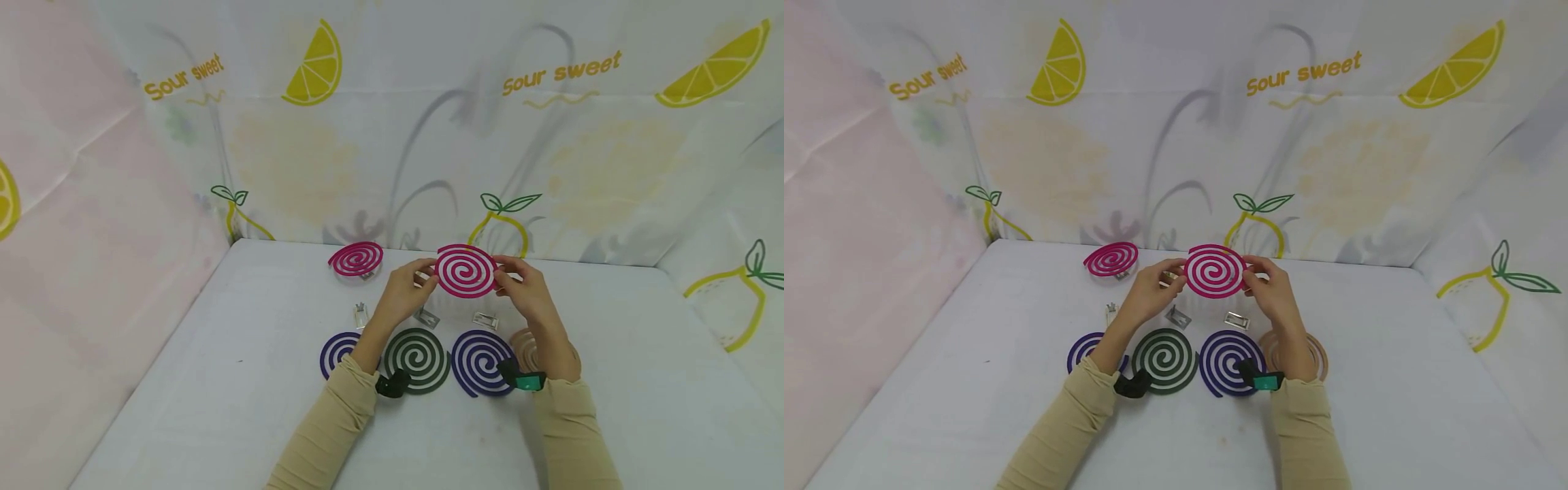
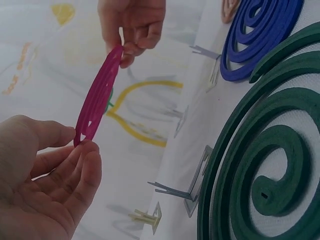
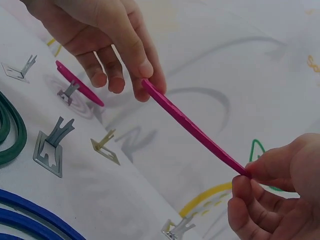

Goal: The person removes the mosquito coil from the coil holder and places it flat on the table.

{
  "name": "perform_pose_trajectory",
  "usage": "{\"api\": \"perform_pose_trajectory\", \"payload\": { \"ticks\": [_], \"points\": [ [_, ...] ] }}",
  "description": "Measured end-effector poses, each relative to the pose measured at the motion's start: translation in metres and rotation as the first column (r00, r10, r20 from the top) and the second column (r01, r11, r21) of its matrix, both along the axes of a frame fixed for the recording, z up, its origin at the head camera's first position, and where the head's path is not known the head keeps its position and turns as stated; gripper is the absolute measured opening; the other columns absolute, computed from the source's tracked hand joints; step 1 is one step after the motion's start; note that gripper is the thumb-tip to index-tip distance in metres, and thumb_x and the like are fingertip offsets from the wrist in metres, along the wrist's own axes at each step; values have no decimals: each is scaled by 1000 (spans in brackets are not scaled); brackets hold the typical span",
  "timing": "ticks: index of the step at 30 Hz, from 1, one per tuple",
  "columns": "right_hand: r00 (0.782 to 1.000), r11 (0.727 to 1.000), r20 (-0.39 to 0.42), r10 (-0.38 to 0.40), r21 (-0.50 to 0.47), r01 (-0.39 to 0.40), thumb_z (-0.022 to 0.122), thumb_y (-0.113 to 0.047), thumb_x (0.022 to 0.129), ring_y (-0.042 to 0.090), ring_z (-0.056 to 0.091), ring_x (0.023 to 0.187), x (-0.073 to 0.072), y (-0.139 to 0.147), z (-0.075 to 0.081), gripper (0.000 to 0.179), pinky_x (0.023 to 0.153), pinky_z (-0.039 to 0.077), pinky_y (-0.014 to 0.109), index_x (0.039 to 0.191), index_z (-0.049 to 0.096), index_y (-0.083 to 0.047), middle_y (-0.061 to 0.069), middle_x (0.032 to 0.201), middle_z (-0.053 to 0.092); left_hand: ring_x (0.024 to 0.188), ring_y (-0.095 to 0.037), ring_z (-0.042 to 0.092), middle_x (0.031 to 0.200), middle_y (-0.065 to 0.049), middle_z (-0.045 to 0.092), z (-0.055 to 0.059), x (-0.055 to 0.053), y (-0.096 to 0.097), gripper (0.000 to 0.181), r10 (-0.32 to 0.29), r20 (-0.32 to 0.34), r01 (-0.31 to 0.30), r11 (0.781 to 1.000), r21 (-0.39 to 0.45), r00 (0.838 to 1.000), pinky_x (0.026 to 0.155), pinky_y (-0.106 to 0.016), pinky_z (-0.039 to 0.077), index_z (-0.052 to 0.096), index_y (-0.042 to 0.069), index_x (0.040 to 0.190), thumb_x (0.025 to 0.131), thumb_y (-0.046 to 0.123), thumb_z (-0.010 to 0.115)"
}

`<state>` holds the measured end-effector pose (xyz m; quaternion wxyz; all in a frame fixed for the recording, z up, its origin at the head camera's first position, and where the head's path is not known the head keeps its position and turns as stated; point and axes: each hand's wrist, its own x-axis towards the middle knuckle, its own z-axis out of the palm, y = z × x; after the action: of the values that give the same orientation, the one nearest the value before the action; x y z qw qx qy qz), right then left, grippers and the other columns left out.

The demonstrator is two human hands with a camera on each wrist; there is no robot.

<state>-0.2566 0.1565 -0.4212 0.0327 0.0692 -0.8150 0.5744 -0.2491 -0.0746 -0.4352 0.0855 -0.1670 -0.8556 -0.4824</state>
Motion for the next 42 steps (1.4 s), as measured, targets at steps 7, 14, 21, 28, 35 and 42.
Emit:
{"api": "perform_pose_trajectory", "payload": {
  "ticks": [7, 14, 21, 28, 35, 42],
  "points": [
    [1000, 1000, 14, -13, 12, 13, 50, -9, 96, -3, 58, 68, 0, 3, -1, 36, 65, 52, 15, 130, 50, 2, 16, 105, 53, 87, -21, 69, 104, -10, 68, 1, 1, 4, 37, -5, 0, 5, 1000, 3, 1000, 69, -24, 54, 58, 8, 127, 91, 15, 61],
    [999, 998, -1, -36, 49, 36, 49, -8, 96, -5, 57, 68, 1, 7, 3, 37, 64, 51, 14, 131, 49, 3, 15, 104, 53, 85, -19, 68, 102, -11, 68, 3, 1, 11, 38, -12, -26, 12, 1000, -1, 1000, 74, -22, 54, 58, 5, 127, 90, 12, 62],
    [997, 995, 14, -72, 73, 70, 47, -8, 96, -4, 54, 67, 2, 9, 6, 37, 63, 50, 13, 131, 48, 3, 19, 107, 53, 84, -20, 68, 102, -12, 69, 3, 4, 20, 40, -5, -13, 5, 1000, -15, 1000, 73, -20, 54, 57, 2, 128, 89, 9, 63],
    [995, 990, 23, -96, 102, 94, 47, -10, 97, -4, 54, 68, 2, 13, 5, 36, 64, 51, 15, 130, 49, 2, 17, 107, 53, 84, -18, 68, 103, -11, 69, 2, 8, 28, 40, 21, 8, -21, 999, -36, 1000, 71, -19, 53, 57, 4, 128, 89, 11, 64],
    [992, 986, 43, -117, 127, 111, 46, -14, 98, -2, 55, 70, 3, 19, 5, 36, 65, 50, 14, 131, 49, -1, 12, 104, 52, 79, -18, 67, 101, -11, 67, -1, 8, 37, 38, 50, -30, -51, 998, -24, 998, 64, -16, 51, 60, 2, 124, 87, 10, 65],
    [988, 981, 69, -139, 147, 128, 44, -16, 99, -3, 54, 73, 4, 25, 6, 38, 65, 50, 12, 133, 48, -3, 16, 111, 52, 76, -15, 66, 100, -9, 67, -5, 8, 47, 37, 68, -74, -72, 996, -46, 995, 62, -14, 48, 61, 3, 122, 87, 13, 66]
  ]
}}
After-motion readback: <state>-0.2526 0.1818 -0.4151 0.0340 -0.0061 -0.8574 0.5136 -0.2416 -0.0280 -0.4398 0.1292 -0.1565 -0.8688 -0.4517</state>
